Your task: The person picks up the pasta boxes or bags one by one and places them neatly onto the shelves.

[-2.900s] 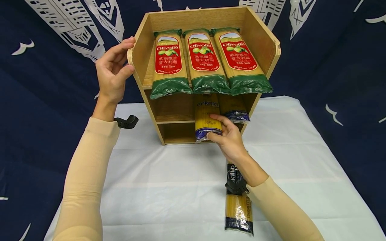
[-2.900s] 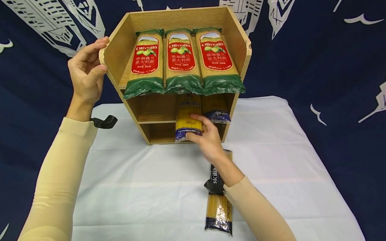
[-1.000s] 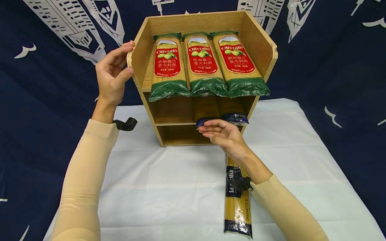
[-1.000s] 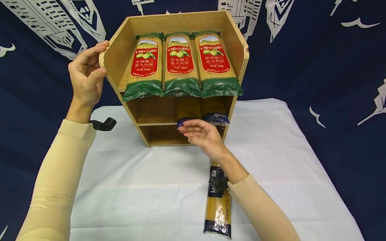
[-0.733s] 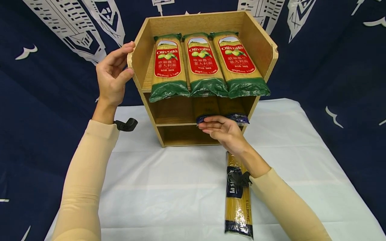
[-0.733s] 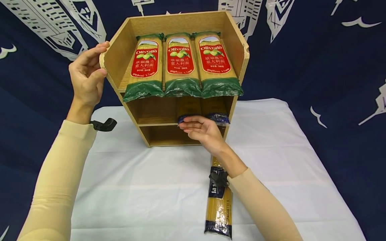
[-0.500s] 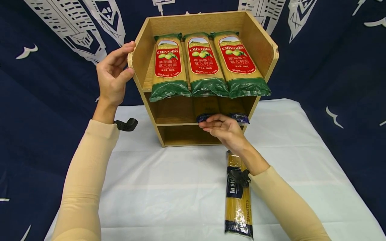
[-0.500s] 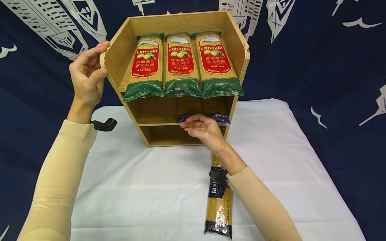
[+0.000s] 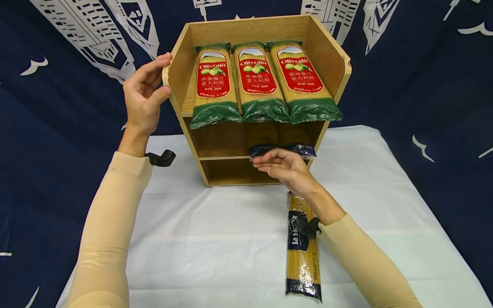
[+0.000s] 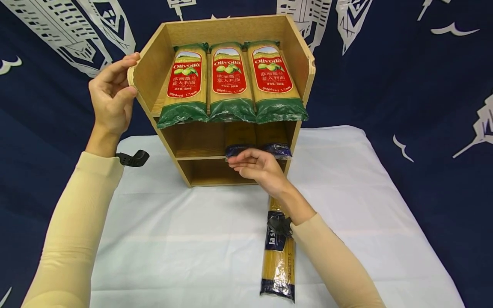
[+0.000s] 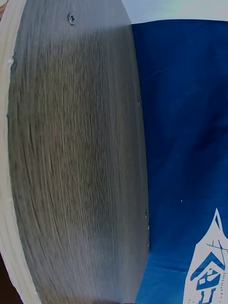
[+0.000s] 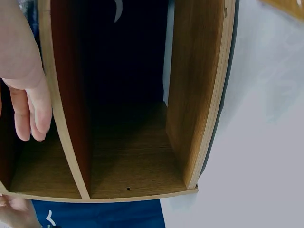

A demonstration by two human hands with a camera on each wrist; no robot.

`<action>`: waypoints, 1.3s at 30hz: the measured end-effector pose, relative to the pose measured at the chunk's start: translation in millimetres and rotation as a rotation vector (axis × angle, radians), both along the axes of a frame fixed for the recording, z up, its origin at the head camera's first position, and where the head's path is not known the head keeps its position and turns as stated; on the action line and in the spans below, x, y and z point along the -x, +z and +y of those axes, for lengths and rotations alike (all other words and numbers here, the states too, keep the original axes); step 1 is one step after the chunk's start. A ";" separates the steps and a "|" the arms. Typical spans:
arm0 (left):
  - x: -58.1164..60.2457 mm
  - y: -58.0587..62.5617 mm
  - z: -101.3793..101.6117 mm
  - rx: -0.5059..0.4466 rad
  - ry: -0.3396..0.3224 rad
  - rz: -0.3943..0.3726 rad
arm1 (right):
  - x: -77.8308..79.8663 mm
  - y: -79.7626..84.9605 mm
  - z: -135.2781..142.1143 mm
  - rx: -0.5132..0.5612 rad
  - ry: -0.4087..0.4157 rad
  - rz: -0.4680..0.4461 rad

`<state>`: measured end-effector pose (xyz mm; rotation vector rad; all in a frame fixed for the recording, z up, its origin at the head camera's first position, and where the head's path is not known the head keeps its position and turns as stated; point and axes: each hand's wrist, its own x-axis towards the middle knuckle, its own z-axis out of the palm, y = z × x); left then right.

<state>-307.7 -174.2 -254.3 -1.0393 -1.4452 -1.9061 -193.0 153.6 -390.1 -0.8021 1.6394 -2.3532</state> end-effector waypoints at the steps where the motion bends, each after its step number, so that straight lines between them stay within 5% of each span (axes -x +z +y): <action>1: 0.0 0.5 0.0 -0.005 -0.001 -0.003 | -1.9 0.5 1.3 -0.008 0.009 0.008; 11: -1.5 0.3 -1.0 -0.015 0.001 -0.022 | -32.8 5.0 21.2 -0.007 0.038 0.056; 20: -1.4 -0.3 -1.0 -0.029 -0.009 -0.023 | -67.0 -0.8 39.4 -0.041 -0.050 0.042; 24: -1.7 0.3 0.3 -0.024 -0.013 -0.026 | -84.6 -8.1 45.5 -0.135 -0.140 0.008; 39: -0.8 -0.5 1.2 -0.054 -0.039 -0.037 | -143.1 -37.2 56.2 -0.612 -0.505 -0.354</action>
